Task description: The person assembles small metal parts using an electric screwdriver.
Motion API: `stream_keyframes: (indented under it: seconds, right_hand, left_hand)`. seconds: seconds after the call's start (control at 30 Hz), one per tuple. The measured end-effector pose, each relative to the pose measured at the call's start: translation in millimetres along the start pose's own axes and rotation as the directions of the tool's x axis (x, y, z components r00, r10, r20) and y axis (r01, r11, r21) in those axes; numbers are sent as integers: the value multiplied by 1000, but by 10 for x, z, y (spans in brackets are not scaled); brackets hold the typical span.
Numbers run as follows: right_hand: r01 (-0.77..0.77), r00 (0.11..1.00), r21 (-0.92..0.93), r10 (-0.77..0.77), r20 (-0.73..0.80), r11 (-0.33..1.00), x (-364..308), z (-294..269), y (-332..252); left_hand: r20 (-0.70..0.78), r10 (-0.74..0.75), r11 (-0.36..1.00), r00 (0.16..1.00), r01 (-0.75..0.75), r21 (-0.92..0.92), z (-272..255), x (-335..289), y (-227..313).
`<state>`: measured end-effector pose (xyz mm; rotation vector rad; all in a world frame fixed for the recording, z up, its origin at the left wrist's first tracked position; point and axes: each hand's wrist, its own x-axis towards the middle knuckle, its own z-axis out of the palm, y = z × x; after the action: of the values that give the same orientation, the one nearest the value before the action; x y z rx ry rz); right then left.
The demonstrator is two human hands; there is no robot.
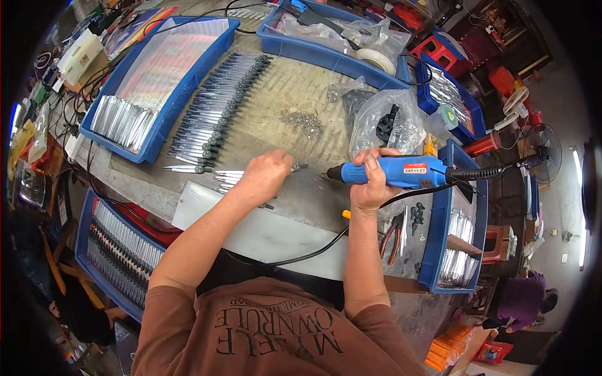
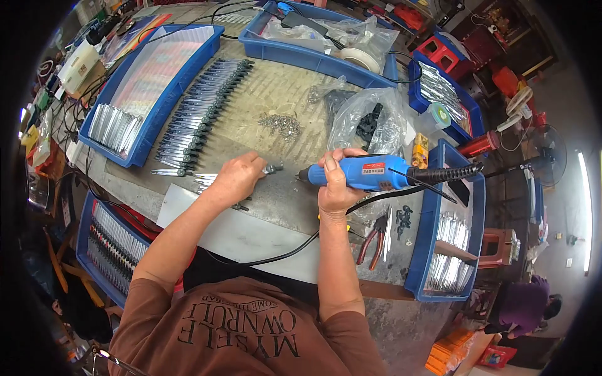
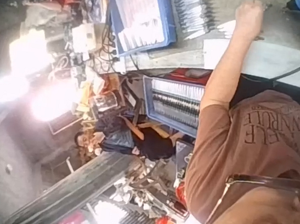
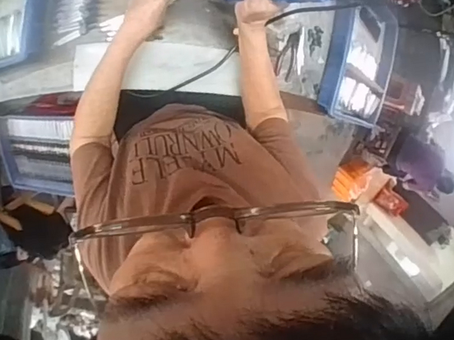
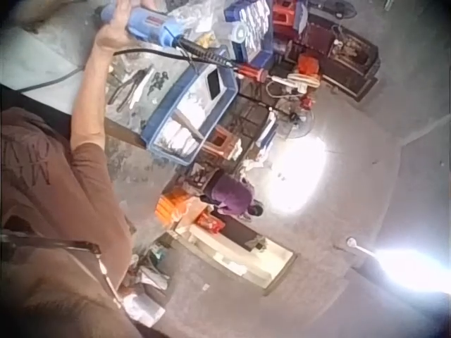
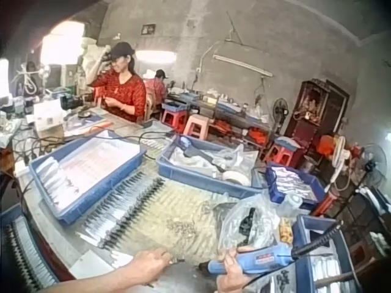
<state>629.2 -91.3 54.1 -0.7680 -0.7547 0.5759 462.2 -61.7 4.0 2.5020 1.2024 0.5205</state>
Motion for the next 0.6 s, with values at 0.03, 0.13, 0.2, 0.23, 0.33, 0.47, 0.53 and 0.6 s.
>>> stream_keyframes:
  seconds: [0.03, 0.13, 0.2, 0.23, 0.33, 0.47, 0.53, 0.6]
  right_hand:
    - [-2, 1000, 7, 2, 8, 1000, 0, -16, 7]
    - [2, 1000, 32, -2, -8, 999, -10, -23, 26]
    - [8, 1000, 20, -8, 1, 1000, 12, -85, 46]
    - [13, 1000, 7, -13, 12, 1000, 21, -105, 51]
    - [3, 1000, 20, -2, -13, 1000, 27, -104, 49]
    - [-2, 1000, 34, 2, -17, 999, 20, -113, 55]
    - [8, 1000, 27, -8, -14, 1000, 19, -115, 57]
    - [11, 1000, 24, -11, -7, 1000, 25, -147, 79]
  left_hand:
    - [-68, -18, 1000, 998, 17, -4, 3, 23, -21]
    - [-141, -21, 999, 990, 27, 37, 59, 57, -80]
    - [-140, -1, 997, 990, 11, 76, 84, 77, -73]
    - [-123, 36, 993, 992, -21, 117, 82, 77, -58]
    - [-100, 61, 987, 993, -45, 153, 92, 38, -44]
    - [-47, 21, 1000, 999, -20, 13, 44, -18, -68]
    - [-63, -4, 1000, 998, 4, 1, 40, -15, -86]
    - [-80, -28, 1000, 996, 27, -13, 44, 7, -94]
